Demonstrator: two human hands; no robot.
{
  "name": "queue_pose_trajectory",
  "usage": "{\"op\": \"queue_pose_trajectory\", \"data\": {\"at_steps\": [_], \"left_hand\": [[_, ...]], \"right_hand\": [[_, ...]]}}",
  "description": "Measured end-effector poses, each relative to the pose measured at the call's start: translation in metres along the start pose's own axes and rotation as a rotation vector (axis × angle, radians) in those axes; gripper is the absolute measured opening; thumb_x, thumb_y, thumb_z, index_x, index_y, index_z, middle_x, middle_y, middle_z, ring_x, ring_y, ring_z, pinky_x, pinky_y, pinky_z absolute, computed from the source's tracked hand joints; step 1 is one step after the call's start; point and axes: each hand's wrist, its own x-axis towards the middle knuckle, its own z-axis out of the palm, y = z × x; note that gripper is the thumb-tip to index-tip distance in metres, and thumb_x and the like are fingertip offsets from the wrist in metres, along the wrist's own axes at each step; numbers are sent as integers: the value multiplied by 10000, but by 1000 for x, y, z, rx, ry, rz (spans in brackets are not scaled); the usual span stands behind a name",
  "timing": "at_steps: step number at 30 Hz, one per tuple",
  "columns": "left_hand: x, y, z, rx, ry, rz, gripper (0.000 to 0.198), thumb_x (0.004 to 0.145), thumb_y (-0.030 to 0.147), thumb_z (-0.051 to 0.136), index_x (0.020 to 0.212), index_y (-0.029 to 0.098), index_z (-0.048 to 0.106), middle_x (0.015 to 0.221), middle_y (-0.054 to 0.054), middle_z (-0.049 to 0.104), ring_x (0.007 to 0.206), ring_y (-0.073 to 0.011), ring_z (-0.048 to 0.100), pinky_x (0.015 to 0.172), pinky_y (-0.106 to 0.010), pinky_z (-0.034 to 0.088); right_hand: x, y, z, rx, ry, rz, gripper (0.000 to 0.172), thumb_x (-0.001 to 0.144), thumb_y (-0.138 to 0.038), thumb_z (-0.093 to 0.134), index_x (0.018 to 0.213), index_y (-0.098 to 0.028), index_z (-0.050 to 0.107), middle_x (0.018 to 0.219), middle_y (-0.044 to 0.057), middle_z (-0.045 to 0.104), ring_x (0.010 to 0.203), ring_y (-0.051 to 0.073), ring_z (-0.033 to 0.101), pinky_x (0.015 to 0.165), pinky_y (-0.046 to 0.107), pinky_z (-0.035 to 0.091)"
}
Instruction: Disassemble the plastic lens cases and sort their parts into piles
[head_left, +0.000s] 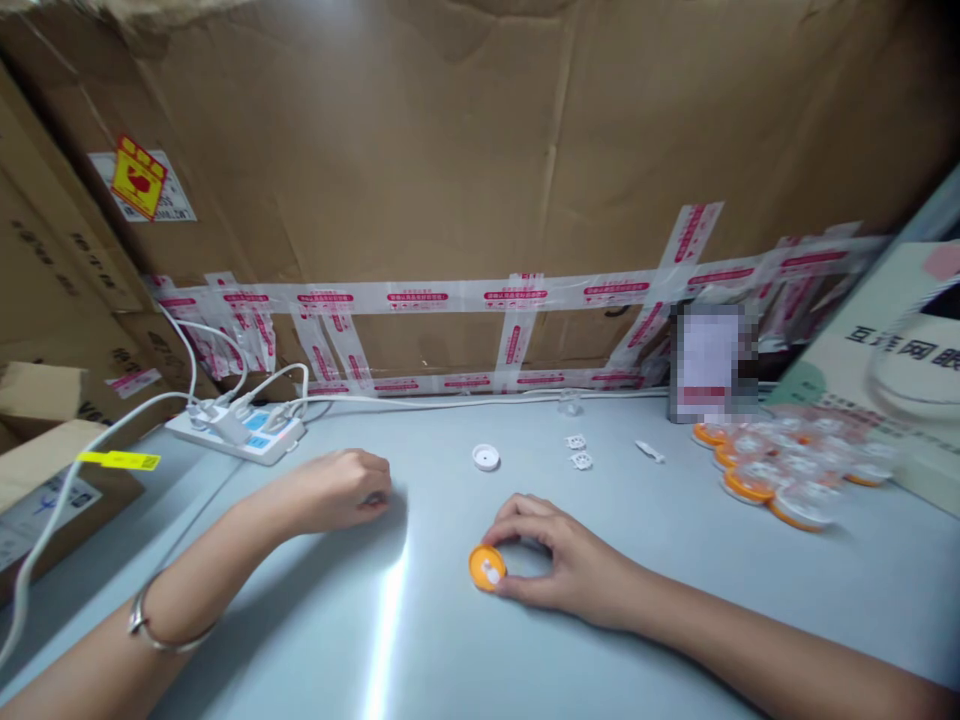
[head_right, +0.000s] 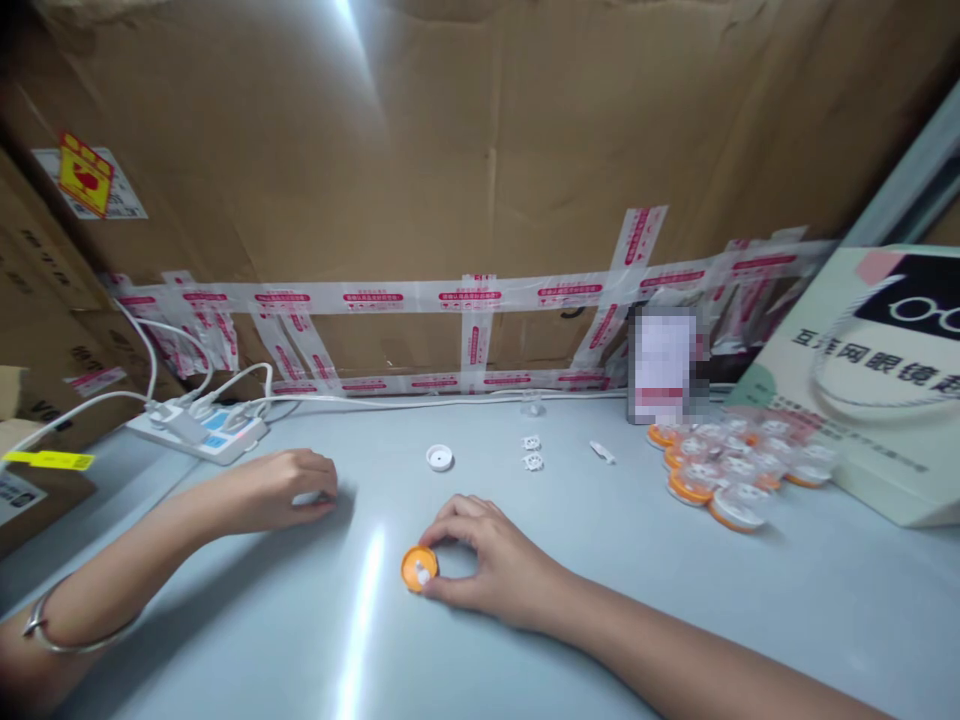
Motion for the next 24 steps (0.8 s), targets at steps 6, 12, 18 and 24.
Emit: {"op": "queue_pose_trajectory", "data": {"at_steps": [6, 12, 18, 24], "left_hand": [[14, 35, 13, -200, 185, 100, 151, 875, 201, 476, 931, 170, 613, 867, -41, 649, 782, -127, 594, 730, -244, 438], [33, 73, 34, -283, 225, 162, 127, 868, 237, 518, 889, 221, 641, 852, -8, 644, 785, -113, 582, 731, -236, 417], [37, 76, 39, -73, 240, 276, 167, 881, 163, 472, 784, 166, 608, 783, -7, 632, 716, -119, 537, 668, -253, 391], [34, 74, 31, 107, 236, 460, 201, 902, 122, 396, 850, 105, 589, 796, -62, 636, 730, -141, 540, 658, -290, 393]], "right_hand": [[2, 4, 3, -2, 34, -32, 236, 702, -267, 674, 922, -183, 662, 909, 49, 603, 885, 173, 564, 858, 328, 406], [4, 8, 4, -9, 41, -64, 255, 684, -306, 709, 899, -173, 671, 876, 50, 604, 872, 176, 566, 837, 320, 416], [4, 7, 4, -47, 40, -86, 214, 683, -285, 718, 853, -166, 666, 862, 45, 606, 867, 175, 561, 822, 319, 415], [3, 6, 6, -80, 46, -103, 195, 716, -283, 684, 869, -166, 657, 865, 46, 605, 857, 172, 559, 815, 321, 414]]}}
